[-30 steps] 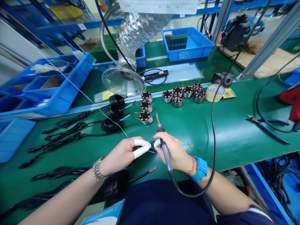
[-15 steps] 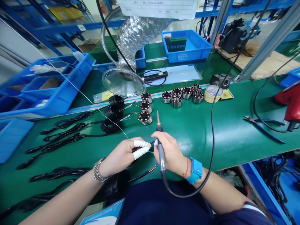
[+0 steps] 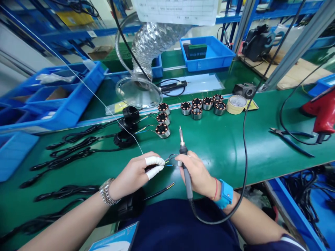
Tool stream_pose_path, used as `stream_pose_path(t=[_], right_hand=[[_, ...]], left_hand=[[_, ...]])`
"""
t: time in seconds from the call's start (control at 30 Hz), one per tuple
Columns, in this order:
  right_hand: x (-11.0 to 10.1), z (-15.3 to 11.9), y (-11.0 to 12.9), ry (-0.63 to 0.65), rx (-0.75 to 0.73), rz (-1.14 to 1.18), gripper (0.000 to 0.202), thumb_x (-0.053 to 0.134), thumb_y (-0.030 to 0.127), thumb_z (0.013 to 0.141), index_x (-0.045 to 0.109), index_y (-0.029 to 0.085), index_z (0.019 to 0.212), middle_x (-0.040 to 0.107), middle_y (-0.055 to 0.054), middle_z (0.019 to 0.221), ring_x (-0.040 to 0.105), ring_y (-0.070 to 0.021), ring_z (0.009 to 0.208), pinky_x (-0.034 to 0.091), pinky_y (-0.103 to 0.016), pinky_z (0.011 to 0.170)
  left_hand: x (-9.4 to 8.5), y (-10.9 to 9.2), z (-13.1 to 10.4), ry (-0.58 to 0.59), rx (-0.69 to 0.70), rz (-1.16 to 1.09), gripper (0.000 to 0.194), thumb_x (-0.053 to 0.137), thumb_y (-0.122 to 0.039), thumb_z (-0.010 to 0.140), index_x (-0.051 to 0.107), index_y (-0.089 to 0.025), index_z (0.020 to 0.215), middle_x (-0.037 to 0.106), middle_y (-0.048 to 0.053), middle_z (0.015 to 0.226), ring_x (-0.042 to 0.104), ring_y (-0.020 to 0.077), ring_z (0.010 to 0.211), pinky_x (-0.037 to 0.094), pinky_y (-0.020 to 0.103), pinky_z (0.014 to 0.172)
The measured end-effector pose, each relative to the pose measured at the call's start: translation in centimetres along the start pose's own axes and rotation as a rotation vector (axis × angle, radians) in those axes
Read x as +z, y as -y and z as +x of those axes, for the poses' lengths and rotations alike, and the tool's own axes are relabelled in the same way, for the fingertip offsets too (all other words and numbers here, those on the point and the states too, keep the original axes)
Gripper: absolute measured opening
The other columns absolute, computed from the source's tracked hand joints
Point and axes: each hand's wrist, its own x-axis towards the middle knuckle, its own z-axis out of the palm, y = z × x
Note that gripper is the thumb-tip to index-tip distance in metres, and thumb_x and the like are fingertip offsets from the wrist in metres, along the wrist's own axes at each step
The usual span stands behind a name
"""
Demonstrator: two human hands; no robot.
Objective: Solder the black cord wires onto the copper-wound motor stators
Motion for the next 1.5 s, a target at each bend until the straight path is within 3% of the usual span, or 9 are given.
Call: stream_pose_path(t=[0.2,0.63,1.23,1.43,1.5], right_hand=[[0.4,0.1,-0.5,-0.052,-0.019,0.012,0.028,0.048,0.009,0.077,0.045,0.018,0.104,0.055,-0.007,0.092,0.052,-0.0167,0.084,0.046,-0.032,0.075],[0.0,0.9,0.4,-0.038,0.056,0.086,0.03,0.052,0.016,0.077,0.044,0.019,0.105,0.055,-0.005,0.088,0.051,-0.015,0.079,0.046,-0.03,0.072],[0.4,1.6,0.6,-0.069,0.121,0.112,0.028,0.053,0.014,0.075,0.046,0.02,0.101,0.055,-0.001,0.081,0.052,-0.0113,0.069,0.045,-0.024,0.065],[1.7,1.7,1.4,-0.193,0.133,0.025,0.029,0.049,0.01,0.074,0.046,0.02,0.1,0.052,-0.002,0.078,0.05,-0.0137,0.069,0.045,-0.028,0.066],[1.7,1.7,1.5,-0.197,0.115,-0.023,0.028,0.048,0.01,0.074,0.046,0.02,0.101,0.053,-0.003,0.078,0.051,-0.0153,0.071,0.045,-0.031,0.067]], left_hand=[[1.2,-0.2,0.1,-0.045,-0.023,0.102,0.017,0.051,-0.024,0.081,0.064,-0.021,0.091,0.061,0.003,0.078,0.056,0.0125,0.069,0.046,0.024,0.064],[1.1,-0.2,0.4,-0.048,-0.059,0.085,0.015,0.051,-0.022,0.08,0.064,-0.02,0.088,0.061,0.002,0.076,0.056,0.0121,0.067,0.045,0.024,0.063],[1.3,-0.2,0.4,-0.04,-0.08,0.102,0.019,0.052,-0.024,0.08,0.066,-0.021,0.092,0.062,0.002,0.074,0.055,0.0122,0.064,0.046,0.023,0.061],[2.0,-0.8,0.5,-0.061,-0.089,0.176,0.021,0.049,-0.023,0.081,0.066,-0.019,0.092,0.061,0.003,0.074,0.056,0.0128,0.064,0.047,0.024,0.061],[1.4,-1.1,0.2,-0.052,-0.057,0.18,0.024,0.046,-0.023,0.082,0.064,-0.019,0.098,0.064,0.005,0.081,0.059,0.0139,0.07,0.049,0.024,0.066]])
